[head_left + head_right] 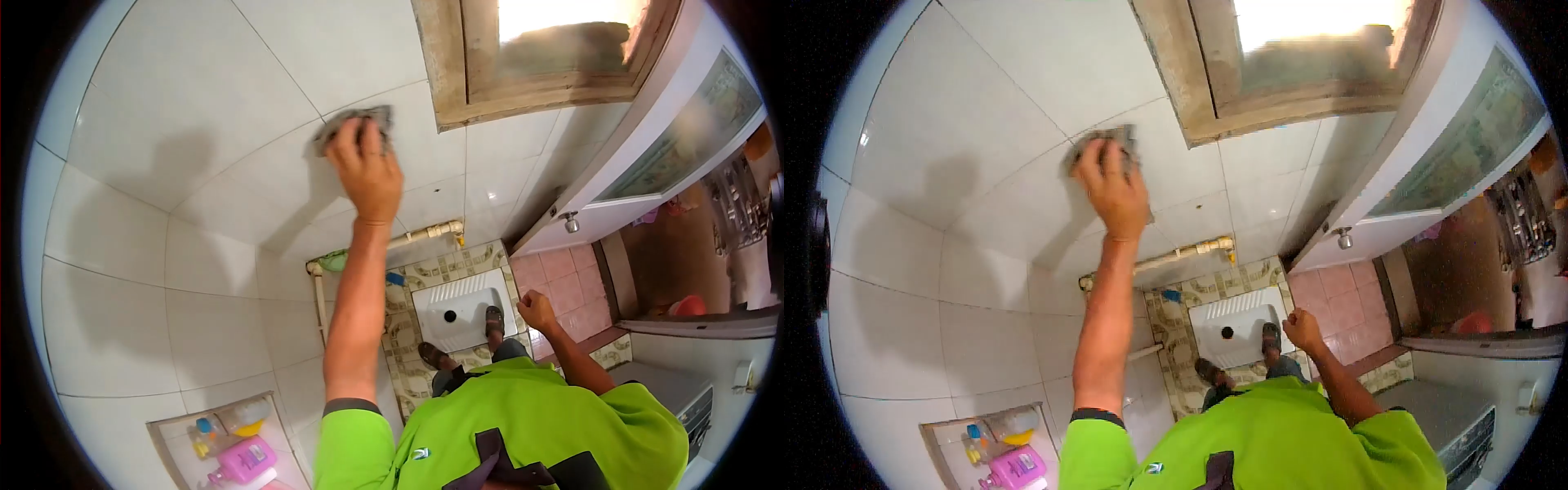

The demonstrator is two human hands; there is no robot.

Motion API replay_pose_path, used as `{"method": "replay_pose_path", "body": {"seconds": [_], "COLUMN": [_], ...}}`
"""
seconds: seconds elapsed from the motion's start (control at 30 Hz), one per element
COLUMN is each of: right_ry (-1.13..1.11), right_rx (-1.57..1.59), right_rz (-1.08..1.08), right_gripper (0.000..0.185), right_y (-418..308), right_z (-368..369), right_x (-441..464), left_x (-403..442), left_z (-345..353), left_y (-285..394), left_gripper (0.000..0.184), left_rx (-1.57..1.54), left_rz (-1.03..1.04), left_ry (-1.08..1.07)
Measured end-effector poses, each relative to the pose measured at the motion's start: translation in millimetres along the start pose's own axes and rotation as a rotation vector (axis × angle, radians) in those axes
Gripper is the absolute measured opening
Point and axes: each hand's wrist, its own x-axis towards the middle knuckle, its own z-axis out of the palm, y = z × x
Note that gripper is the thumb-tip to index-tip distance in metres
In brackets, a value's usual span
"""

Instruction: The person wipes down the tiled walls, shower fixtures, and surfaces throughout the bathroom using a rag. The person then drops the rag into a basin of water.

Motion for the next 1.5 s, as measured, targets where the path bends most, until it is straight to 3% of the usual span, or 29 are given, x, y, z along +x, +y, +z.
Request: {"method": "replay_pose_path", "body": {"seconds": [0.07, 0.13, 0.17, 0.2, 0.23, 0.3, 0.33, 0.5, 0.57, 0.7, 0.77, 0.9, 1.0, 1.07, 1.17, 1.2, 1.23, 1.27, 1.33, 1.43, 1.5], "right_ry": [-0.006, -0.020, -0.029, -0.033, -0.032, 0.042, 0.025, -0.008, -0.009, -0.050, -0.041, -0.094, -0.102, -0.102, -0.056, -0.013, 0.031, 0.123, 0.336, 0.692, 0.888], "right_rx": [-0.012, -0.028, -0.037, -0.045, -0.046, 0.006, 0.007, -0.066, -0.061, -0.055, -0.066, -0.096, -0.053, -0.010, 0.068, 0.066, 0.067, 0.064, 0.181, 0.106, 0.053], "right_rz": [-0.002, -0.003, -0.025, -0.051, -0.047, 0.031, 0.059, -0.046, -0.100, -0.114, -0.168, -0.115, -0.206, -0.208, -0.301, -0.370, -0.445, -0.559, -0.802, -1.170, -1.334], "right_gripper": [0.021, 0.021, 0.021, 0.021, 0.021, 0.020, 0.020, 0.021, 0.021, 0.022, 0.021, 0.021, 0.019, 0.017, 0.017, 0.020, 0.024, 0.029, 0.036, 0.042, 0.045], "right_y": [-0.3, -1.5, -3.2, -3.7, -1.2, 12.7, 18.2, 22.6, 16.3, -11.1, -18.3, -39.6, -42.9, -44.5, -77.5, -103.2, -135.9, -166.5, -249.3, -366.8, -420.3], "right_z": [-1.1, -3.3, -5.9, -8.9, -11.2, -13.7, -12.6, -12.7, -10.4, -3.1, 2.6, 10.6, 19.7, 28.9, 21.3, 11.0, -3.5, -16.6, -55.1, -116.5, -136.8], "right_x": [-0.5, -1.2, -1.6, 1.8, 5.3, -1.9, -13.1, -0.2, 12.0, 30.6, 35.2, 30.1, 29.2, 27.2, 34.7, 35.7, 41.2, 53.1, 63.6, 69.1, 88.6], "left_x": [-29.5, -98.0, -149.1, -226.3, -286.3, -290.0, -282.6, -286.9, -284.4, -282.4, -293.5, -293.8, -259.7, -233.4, -238.0, -241.2, -223.8, -222.0, -224.3, -214.7, -207.0], "left_z": [30.1, 61.0, 69.3, 76.3, 71.7, 13.2, -17.1, -94.8, -115.3, -141.2, -144.6, -150.8, -159.0, -172.5, -182.7, -188.5, -199.4, -205.8, -220.9, -251.3, -278.9], "left_y": [14.7, 21.9, 16.1, -7.1, -23.4, -34.9, -35.7, -82.7, -88.8, -99.8, -110.7, -109.7, -95.8, -87.1, -120.5, -126.4, -120.5, -124.7, -130.6, -122.3, -110.0], "left_gripper": [0.036, 0.032, 0.026, 0.019, 0.017, 0.021, 0.027, 0.041, 0.034, 0.030, 0.032, 0.033, 0.029, 0.028, 0.028, 0.028, 0.029, 0.029, 0.029, 0.029, 0.029], "left_rx": [-0.021, -0.095, 0.019, -0.048, 0.093, -0.002, -0.006, -0.072, -0.049, -0.090, -0.376, -0.442, -0.314, -0.357, -0.410, -0.359, -0.243, -0.233, -0.380, -0.415, -0.325], "left_rz": [0.112, 0.180, 0.337, 0.184, 0.005, -0.120, -0.202, -0.345, -0.602, -0.874, -1.323, -1.330, -1.305, -1.441, -1.370, -1.335, -1.290, -1.288, -1.317, -1.308, -1.308], "left_ry": [-0.028, -0.509, -0.633, -0.871, -1.066, -1.353, -1.366, -1.310, -1.245, -1.122, -0.815, -0.746, -0.714, -0.681, -0.489, -0.396, -0.534, -0.515, -0.315, -0.155, -0.168]}}
